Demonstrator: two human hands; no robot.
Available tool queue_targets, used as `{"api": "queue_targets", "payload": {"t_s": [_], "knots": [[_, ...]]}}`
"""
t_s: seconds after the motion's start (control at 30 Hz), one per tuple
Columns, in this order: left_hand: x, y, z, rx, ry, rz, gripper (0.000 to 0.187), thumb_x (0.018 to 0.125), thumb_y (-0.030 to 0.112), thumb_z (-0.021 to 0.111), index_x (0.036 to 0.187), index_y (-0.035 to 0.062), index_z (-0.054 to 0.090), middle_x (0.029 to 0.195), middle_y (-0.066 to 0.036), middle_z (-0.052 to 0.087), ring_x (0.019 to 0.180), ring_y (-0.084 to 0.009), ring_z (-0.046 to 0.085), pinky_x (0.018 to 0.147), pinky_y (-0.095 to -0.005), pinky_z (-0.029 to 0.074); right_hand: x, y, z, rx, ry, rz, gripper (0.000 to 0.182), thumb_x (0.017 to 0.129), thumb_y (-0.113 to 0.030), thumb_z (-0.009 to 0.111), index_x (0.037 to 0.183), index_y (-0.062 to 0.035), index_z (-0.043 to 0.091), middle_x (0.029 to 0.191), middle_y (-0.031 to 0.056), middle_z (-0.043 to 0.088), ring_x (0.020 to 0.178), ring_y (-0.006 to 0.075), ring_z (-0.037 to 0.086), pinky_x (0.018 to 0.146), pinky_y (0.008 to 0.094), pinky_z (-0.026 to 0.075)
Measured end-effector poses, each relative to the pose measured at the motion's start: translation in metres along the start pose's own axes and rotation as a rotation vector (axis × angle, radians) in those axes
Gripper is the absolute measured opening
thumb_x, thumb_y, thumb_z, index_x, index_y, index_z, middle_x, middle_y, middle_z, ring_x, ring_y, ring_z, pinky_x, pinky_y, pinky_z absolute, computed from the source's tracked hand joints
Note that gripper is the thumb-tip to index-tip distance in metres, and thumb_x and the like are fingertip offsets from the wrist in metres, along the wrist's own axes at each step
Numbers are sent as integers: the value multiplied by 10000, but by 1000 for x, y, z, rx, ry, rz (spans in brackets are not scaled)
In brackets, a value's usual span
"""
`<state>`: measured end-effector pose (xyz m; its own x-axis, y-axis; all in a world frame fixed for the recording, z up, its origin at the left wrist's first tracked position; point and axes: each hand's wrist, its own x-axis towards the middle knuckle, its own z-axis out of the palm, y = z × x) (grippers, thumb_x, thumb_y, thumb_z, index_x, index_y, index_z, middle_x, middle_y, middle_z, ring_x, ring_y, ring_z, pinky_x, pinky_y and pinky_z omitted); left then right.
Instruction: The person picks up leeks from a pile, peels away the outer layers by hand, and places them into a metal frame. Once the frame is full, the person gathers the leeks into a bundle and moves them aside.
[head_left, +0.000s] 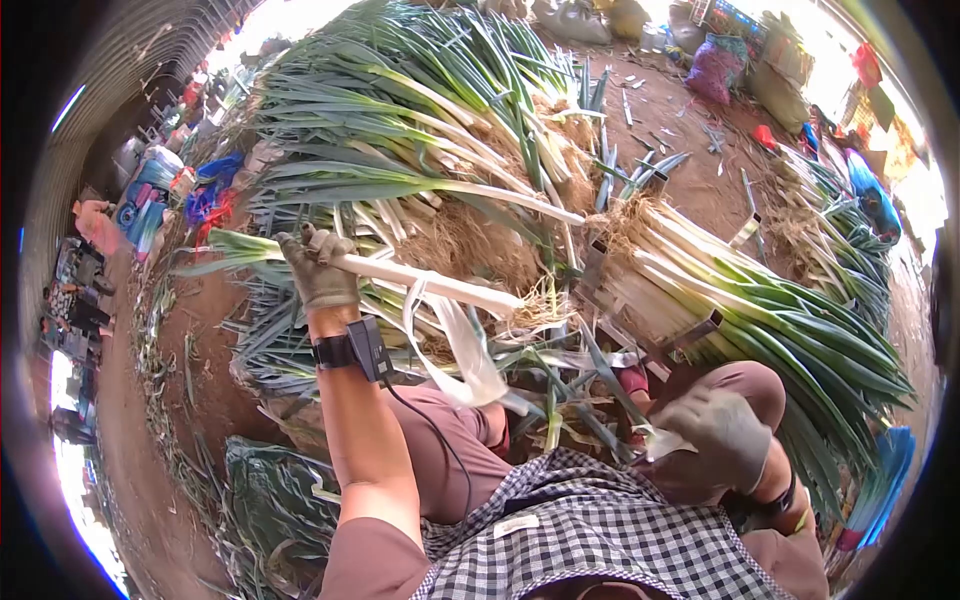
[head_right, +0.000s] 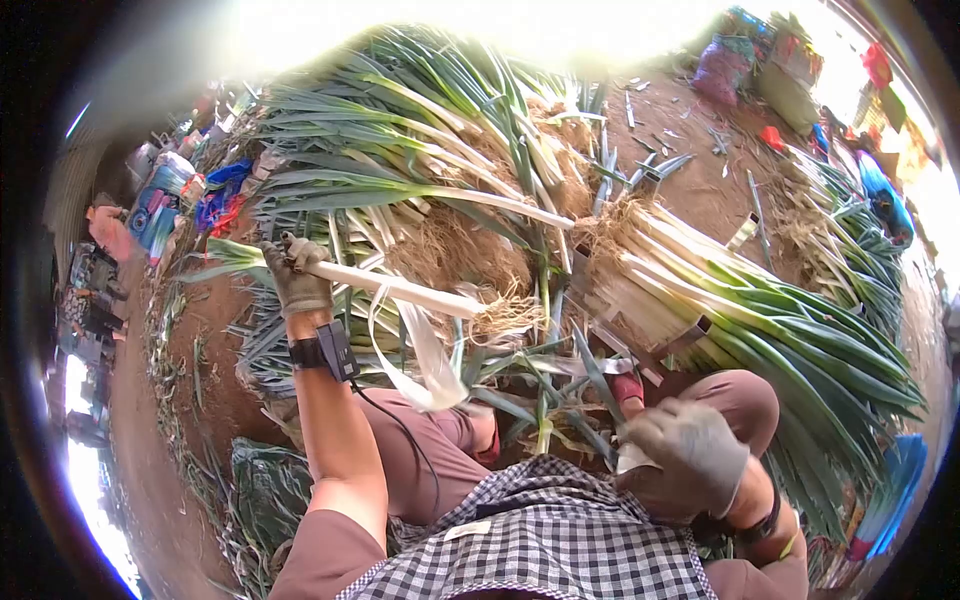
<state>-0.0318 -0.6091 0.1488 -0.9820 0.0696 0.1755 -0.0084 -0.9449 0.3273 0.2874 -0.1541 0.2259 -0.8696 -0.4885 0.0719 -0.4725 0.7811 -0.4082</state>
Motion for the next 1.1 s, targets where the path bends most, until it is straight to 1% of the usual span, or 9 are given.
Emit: {"api": "queue_targets", "payload": {"t_s": [0.17,0.27,0.37,0.43,0.63,0.83,0.87,0.97,1.1], "knots": [[-10,-52,44,-321,-213,-148,338,935,363,632,896,29,598,600,34,416,463,-91,396,568,-278,401,63,44,-28,310,284,189,387,740,-163,783,1081,-46,643,1027,139,684,915,308,673,807,389,530],[-14,-80,66,-394,-327,-229,167,893,206,626,904,45,581,591,50,410,444,-69,409,544,-262,390,133,31,-29,302,290,-74,628,741,-124,798,1302,-30,531,1228,183,612,1134,307,604,965,374,473],[-17,-97,76,-435,-365,-200,375,941,416,616,813,67,570,569,53,412,415,-54,404,503,-249,384,199,40,29,625,137,-487,975,671,-58,859,1478,-15,312,1395,173,499,1298,252,481,1078,363,389],[-19,-102,82,-485,-393,-205,358,935,393,627,830,53,595,565,50,415,410,-57,405,496,-248,379,212,18,40,988,-45,-477,1046,626,-22,886,1484,-12,288,1392,145,498,1286,201,470,1079,353,384],[-27,-101,95,-536,-389,-179,313,925,250,636,704,107,465,533,41,418,374,-57,408,425,-213,395,193,-10,71,1837,-342,-81,320,960,-207,635,1177,6,536,822,15,590,722,59,551,681,231,489],[-29,-82,82,-477,-430,-229,370,902,397,673,869,31,627,558,45,427,378,-56,385,470,-239,351,125,23,65,1089,-177,-184,433,969,-129,608,1366,17,517,1118,-20,633,993,41,557,838,215,464],[-24,-76,73,-468,-453,-218,385,890,418,682,858,39,624,556,45,428,388,-58,397,475,-241,358,109,24,58,1411,-392,197,426,947,-97,628,1341,32,532,1129,-20,634,981,52,557,848,226,459],[-24,-47,60,-418,-405,-135,331,891,378,679,796,73,597,550,49,450,416,-62,434,517,-264,416,64,44,64,959,-212,108,284,953,-108,632,1214,2,621,858,48,647,796,65,552,718,263,485],[-25,5,19,-280,-355,-17,293,846,319,748,791,94,569,586,52,471,459,-60,446,549,-257,423,17,42,24,678,-286,403,263,930,-177,660,1153,-38,659,782,40,643,709,117,575,686,325,488]]}}
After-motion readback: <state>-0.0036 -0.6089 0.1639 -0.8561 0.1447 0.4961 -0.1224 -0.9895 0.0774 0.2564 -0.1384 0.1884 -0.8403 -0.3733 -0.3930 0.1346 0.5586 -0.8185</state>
